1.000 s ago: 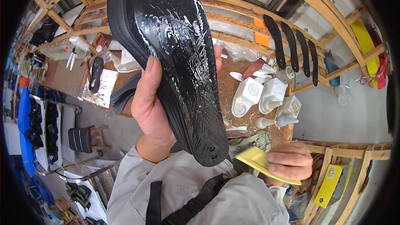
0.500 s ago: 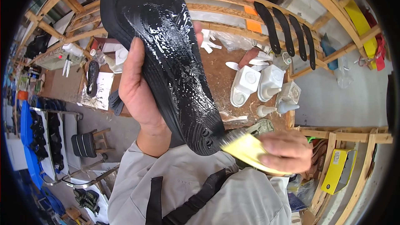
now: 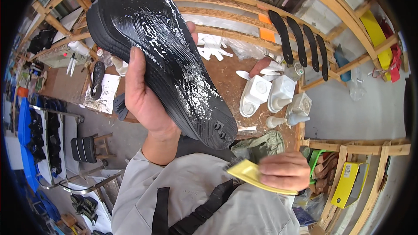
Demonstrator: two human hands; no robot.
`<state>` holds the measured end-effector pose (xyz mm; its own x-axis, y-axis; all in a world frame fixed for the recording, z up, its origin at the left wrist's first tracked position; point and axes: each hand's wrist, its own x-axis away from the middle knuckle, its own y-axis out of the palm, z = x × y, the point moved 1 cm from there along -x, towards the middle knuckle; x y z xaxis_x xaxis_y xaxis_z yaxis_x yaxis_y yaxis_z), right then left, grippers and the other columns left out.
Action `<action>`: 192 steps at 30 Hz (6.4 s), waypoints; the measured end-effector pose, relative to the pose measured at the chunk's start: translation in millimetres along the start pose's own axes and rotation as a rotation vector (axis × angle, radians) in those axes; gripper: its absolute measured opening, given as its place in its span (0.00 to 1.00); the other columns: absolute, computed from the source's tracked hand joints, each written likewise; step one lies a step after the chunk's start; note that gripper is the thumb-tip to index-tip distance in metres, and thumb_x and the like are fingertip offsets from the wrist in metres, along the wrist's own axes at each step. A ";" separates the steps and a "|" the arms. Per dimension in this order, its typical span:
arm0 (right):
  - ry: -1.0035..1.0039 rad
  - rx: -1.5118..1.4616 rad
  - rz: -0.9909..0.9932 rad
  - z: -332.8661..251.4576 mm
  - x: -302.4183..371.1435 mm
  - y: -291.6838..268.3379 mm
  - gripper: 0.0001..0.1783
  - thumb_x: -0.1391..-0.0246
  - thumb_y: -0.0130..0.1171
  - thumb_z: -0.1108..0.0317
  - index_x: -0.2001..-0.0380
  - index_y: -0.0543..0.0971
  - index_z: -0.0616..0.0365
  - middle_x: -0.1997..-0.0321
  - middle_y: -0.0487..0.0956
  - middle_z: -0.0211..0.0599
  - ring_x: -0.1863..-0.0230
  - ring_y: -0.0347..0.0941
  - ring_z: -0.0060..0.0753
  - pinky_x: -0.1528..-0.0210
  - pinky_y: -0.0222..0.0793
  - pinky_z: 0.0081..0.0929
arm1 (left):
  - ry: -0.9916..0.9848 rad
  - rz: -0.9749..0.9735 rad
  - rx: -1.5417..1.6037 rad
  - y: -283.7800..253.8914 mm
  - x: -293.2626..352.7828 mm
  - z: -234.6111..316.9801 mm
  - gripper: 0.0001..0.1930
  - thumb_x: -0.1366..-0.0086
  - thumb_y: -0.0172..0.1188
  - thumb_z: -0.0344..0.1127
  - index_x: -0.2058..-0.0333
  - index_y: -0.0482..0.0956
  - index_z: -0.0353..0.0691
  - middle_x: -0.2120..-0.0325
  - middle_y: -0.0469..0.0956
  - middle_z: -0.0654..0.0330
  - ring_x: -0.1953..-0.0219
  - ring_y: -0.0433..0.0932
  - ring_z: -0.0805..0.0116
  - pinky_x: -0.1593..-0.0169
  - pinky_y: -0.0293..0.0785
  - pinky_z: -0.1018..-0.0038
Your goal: Applying adhesive to the bottom of shoe outsoles with a brush and placing them on a rack.
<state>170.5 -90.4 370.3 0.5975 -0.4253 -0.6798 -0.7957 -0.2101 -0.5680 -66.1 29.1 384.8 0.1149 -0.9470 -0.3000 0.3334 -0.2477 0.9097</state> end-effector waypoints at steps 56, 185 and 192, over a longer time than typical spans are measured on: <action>0.862 0.306 0.343 82.6 -87.2 81.0 0.39 0.65 0.74 0.57 0.50 0.72 0.66 0.85 0.68 0.30 0.84 0.65 0.22 0.80 0.64 0.23 | -0.174 0.133 -0.082 -66.6 -85.8 -21.2 0.18 0.34 0.48 0.36 0.48 0.67 0.34 0.54 0.74 0.49 0.53 0.75 0.54 0.51 0.75 0.64; 0.903 0.345 1.077 58.5 65.4 39.3 0.05 0.62 0.64 0.76 0.79 0.78 0.63 0.80 0.78 0.39 0.78 0.76 0.33 0.78 0.72 0.30 | -0.775 -0.110 -0.280 -144.8 77.7 -86.7 0.29 0.35 0.52 0.42 0.40 0.57 0.37 0.42 0.64 0.51 0.41 0.64 0.56 0.38 0.57 0.60; 0.858 0.210 1.112 69.8 55.6 38.6 0.05 0.53 0.62 0.74 0.74 0.77 0.64 0.80 0.77 0.39 0.80 0.72 0.26 0.78 0.66 0.21 | -0.802 -0.042 -0.298 -137.0 76.5 -86.1 0.32 0.36 0.53 0.45 0.39 0.55 0.36 0.43 0.63 0.49 0.42 0.65 0.53 0.40 0.60 0.59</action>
<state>179.9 -60.7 278.2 -0.6253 -0.6892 -0.3661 -0.7290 0.6833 -0.0412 -22.4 8.3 212.4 -0.5626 -0.8242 0.0641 0.5671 -0.3284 0.7554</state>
